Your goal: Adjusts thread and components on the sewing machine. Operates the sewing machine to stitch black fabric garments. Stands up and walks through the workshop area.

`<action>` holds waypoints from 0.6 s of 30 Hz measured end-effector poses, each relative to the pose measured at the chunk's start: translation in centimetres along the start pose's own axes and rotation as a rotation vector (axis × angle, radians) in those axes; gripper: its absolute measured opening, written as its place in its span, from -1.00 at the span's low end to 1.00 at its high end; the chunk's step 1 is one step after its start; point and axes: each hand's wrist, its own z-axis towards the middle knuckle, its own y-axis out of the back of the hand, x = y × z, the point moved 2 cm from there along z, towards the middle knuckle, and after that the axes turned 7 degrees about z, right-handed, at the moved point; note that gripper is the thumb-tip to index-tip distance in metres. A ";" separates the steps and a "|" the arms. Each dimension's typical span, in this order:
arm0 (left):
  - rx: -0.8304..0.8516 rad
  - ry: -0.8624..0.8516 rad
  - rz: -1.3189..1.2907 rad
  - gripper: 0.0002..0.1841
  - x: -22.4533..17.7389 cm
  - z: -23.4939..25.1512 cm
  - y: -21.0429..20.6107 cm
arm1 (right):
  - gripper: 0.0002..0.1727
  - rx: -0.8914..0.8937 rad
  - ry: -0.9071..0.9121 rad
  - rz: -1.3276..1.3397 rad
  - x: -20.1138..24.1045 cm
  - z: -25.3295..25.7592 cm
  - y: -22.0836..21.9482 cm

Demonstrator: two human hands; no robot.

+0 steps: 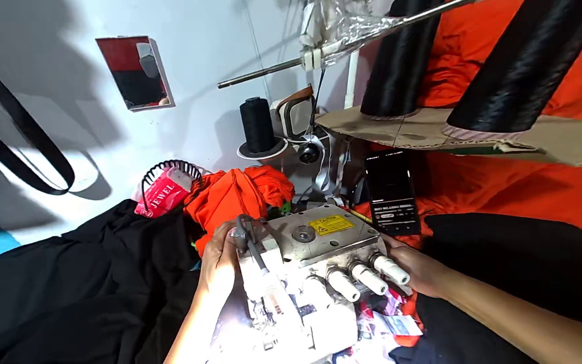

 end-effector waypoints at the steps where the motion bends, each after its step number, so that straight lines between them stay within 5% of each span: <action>1: -0.006 -0.004 -0.004 -0.61 0.1 0.0 -0.1 | -0.57 -0.006 -0.007 -0.005 0.1 -0.3 -0.2; 7: -0.049 0.032 0.074 -0.62 0.3 0.0 -0.6 | -0.72 0.020 0.068 -0.060 -0.2 -0.4 0.0; 18: 0.007 0.209 0.217 -0.58 1.0 -0.2 -0.8 | -0.51 0.026 0.327 -0.354 -0.7 -1.5 0.9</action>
